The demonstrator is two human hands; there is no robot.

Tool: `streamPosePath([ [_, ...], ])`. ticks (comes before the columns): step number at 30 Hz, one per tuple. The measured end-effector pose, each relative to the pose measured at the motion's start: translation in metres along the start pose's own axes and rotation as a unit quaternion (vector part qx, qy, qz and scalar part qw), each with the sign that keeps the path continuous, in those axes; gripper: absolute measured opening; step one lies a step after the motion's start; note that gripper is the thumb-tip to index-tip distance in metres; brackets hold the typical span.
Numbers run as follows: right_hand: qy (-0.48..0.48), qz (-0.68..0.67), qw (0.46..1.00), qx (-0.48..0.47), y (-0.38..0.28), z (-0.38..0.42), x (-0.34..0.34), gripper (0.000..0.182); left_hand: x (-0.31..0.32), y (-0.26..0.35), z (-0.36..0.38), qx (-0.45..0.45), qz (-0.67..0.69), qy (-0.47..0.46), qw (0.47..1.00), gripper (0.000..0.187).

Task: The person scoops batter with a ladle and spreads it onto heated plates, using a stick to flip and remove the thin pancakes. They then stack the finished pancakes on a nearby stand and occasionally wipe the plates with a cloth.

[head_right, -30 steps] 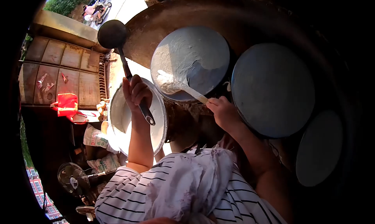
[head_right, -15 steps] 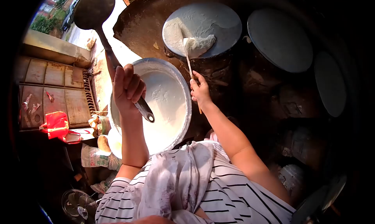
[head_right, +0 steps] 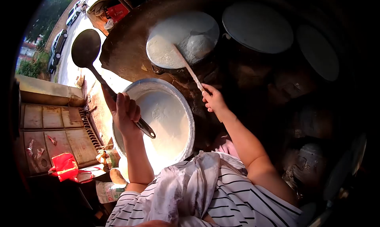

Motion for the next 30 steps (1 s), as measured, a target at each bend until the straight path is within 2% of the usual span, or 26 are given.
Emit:
streamPosePath([
  [1,-0.007,0.031,0.998,-0.055,0.005,-0.016,-0.032,0.034,0.002,-0.003,-0.003,-0.005,-0.008,-0.001,1.000,0.061],
  [4,0.007,-0.028,0.999,-0.031,-0.040,-0.039,-0.063,0.034,0.018,-0.012,-0.010,-0.012,-0.015,-0.022,1.000,0.062],
  [8,0.007,0.004,0.998,-0.068,-0.092,-0.104,-0.061,0.035,0.052,-0.037,-0.029,-0.026,-0.016,-0.034,0.999,0.064],
  [10,0.000,0.089,0.989,-0.120,-0.101,-0.108,-0.059,0.037,0.073,-0.046,-0.042,-0.029,-0.027,-0.042,0.998,0.064],
  [12,-0.125,0.140,0.978,-0.091,-0.078,-0.069,-0.071,0.037,0.091,-0.054,-0.051,-0.047,-0.041,-0.054,0.997,0.065],
  [14,-0.067,0.123,0.990,-0.032,-0.066,-0.050,-0.105,0.035,0.105,-0.068,-0.065,-0.059,-0.054,-0.057,0.995,0.065],
  [15,-0.040,0.061,0.997,-0.028,-0.070,-0.061,-0.128,0.034,0.115,-0.077,-0.072,-0.067,-0.061,-0.056,0.994,0.065],
  [16,-0.015,0.078,0.996,-0.042,-0.085,-0.069,-0.134,0.034,0.121,-0.081,-0.077,-0.075,-0.075,-0.063,0.992,0.065],
  [18,-0.026,0.099,0.991,-0.084,-0.112,-0.101,-0.133,0.035,0.141,-0.100,-0.084,-0.089,-0.036,-0.071,0.993,0.064],
  [19,-0.007,0.171,0.958,-0.231,-0.117,-0.125,-0.129,0.035,0.153,-0.104,-0.086,-0.099,-0.056,-0.059,0.992,0.063],
  [20,0.013,0.239,0.899,-0.368,-0.115,-0.145,-0.121,0.036,0.163,-0.107,-0.086,-0.112,-0.078,-0.043,0.990,0.063],
  [21,0.056,0.337,0.775,-0.531,-0.119,-0.143,-0.113,0.036,0.168,-0.110,-0.089,-0.135,-0.076,-0.053,0.986,0.061],
  [22,0.039,0.426,0.787,-0.444,-0.132,-0.117,-0.107,0.034,0.175,-0.107,-0.096,-0.145,-0.067,-0.074,0.984,0.061],
  [24,0.106,0.391,0.811,-0.422,-0.137,-0.096,-0.128,0.033,0.176,-0.095,-0.100,-0.183,-0.054,-0.091,0.977,0.061],
  [25,0.130,0.363,0.805,-0.452,-0.124,-0.099,-0.143,0.032,0.173,-0.093,-0.105,-0.203,-0.068,-0.068,0.974,0.058],
  [26,0.162,0.330,0.793,-0.486,-0.117,-0.105,-0.152,0.032,0.174,-0.097,-0.113,-0.202,-0.050,-0.099,0.973,0.057],
  [28,0.136,0.459,0.771,-0.420,-0.119,-0.099,-0.134,0.033,0.175,-0.124,-0.129,-0.255,-0.024,-0.077,0.964,0.057],
  [29,0.122,0.484,0.759,-0.419,-0.118,-0.106,-0.126,0.032,0.178,-0.135,-0.133,-0.275,0.027,-0.072,0.958,0.053],
  [30,0.110,0.508,0.747,-0.415,-0.115,-0.114,-0.122,0.031,0.180,-0.144,-0.136,-0.312,0.069,-0.034,0.947,0.041],
])
Point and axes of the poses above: each hand's wrist, its own z-axis away from the middle knuckle, its own x-axis out of the palm, y = z × x, the point moved 3 cm from there along -z, towards the middle knuckle, and after that the axes turned 6 degrees about -z, right-handed, at the moved point
